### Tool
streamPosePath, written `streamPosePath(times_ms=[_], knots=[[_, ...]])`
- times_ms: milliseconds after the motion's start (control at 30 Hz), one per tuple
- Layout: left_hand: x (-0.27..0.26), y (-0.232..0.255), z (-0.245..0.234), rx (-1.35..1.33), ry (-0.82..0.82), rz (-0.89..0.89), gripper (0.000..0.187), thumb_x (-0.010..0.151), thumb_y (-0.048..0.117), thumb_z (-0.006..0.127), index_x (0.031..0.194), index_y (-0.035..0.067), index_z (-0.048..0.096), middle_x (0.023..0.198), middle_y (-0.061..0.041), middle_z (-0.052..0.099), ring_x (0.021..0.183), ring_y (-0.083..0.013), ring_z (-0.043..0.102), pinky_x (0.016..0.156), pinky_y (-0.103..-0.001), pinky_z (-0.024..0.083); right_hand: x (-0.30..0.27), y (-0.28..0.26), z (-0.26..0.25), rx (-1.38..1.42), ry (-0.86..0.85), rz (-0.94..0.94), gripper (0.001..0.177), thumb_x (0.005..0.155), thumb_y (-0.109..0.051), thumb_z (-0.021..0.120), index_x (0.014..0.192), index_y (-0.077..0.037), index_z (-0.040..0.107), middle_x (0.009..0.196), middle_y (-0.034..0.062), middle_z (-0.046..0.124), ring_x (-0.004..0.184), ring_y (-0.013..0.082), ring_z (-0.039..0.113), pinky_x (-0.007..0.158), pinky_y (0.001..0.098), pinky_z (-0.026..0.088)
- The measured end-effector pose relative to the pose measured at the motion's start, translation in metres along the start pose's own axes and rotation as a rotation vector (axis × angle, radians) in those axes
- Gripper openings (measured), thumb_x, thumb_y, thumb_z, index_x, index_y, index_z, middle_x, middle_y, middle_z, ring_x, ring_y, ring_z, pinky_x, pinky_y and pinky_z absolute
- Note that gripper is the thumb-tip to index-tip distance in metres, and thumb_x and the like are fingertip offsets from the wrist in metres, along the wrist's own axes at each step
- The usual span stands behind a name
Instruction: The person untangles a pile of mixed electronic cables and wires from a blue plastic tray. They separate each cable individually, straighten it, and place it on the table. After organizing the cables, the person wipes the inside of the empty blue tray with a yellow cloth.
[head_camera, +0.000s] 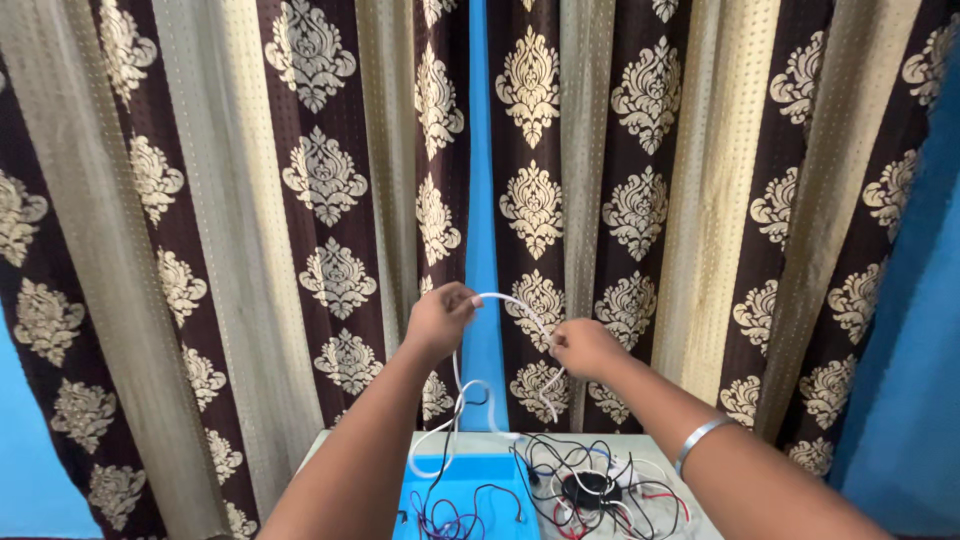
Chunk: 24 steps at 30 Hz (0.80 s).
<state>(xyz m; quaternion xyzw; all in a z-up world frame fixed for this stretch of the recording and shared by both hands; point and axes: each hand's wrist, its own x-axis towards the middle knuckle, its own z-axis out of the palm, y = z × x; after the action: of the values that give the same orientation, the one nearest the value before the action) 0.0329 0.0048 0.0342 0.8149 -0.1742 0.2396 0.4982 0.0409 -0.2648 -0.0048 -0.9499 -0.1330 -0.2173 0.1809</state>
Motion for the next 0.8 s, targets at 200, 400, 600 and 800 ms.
streamPosePath(times_ms=[200,400,600,800], knots=[[-0.008,0.019,-0.030,0.241,0.068,0.009,0.022,0.091,0.032,0.076,0.098,0.011,0.078,0.085,-0.010,0.072,0.070,-0.0202,0.067,0.070,-0.036,0.053,0.000,0.015,-0.021,0.291,-0.086,0.291,0.014,0.095,-0.012,0.063,0.100,-0.007,0.074,0.083,0.0166,0.078,0.067,0.0217,0.075,0.059,0.0348,0.059],[-0.014,0.013,-0.026,0.409,-0.280,-0.067,0.016,0.085,0.025,0.076,0.099,0.017,0.077,0.092,-0.004,0.076,0.078,-0.0207,0.072,0.072,-0.038,0.061,0.008,-0.056,-0.071,0.362,0.009,0.272,0.015,0.096,-0.017,0.064,0.103,-0.009,0.075,0.075,0.0068,0.075,0.059,0.0130,0.070,0.056,0.0268,0.062],[-0.012,0.050,0.001,0.316,-0.278,0.028,0.030,0.083,0.034,0.080,0.100,0.010,0.074,0.084,-0.017,0.073,0.074,-0.0277,0.072,0.072,-0.042,0.058,-0.010,-0.122,-0.084,0.160,0.205,-0.103,0.009,0.088,-0.016,0.078,0.091,-0.008,0.078,0.074,0.0062,0.074,0.063,0.0135,0.068,0.061,0.0324,0.053],[-0.008,0.027,0.006,0.352,-0.290,0.120,0.023,0.083,0.026,0.078,0.095,0.006,0.076,0.079,-0.015,0.076,0.069,-0.0240,0.076,0.070,-0.037,0.061,-0.005,-0.134,-0.099,0.422,0.202,0.032,0.013,0.090,-0.017,0.076,0.096,-0.006,0.076,0.075,0.0063,0.074,0.060,0.0120,0.070,0.056,0.0290,0.056]])
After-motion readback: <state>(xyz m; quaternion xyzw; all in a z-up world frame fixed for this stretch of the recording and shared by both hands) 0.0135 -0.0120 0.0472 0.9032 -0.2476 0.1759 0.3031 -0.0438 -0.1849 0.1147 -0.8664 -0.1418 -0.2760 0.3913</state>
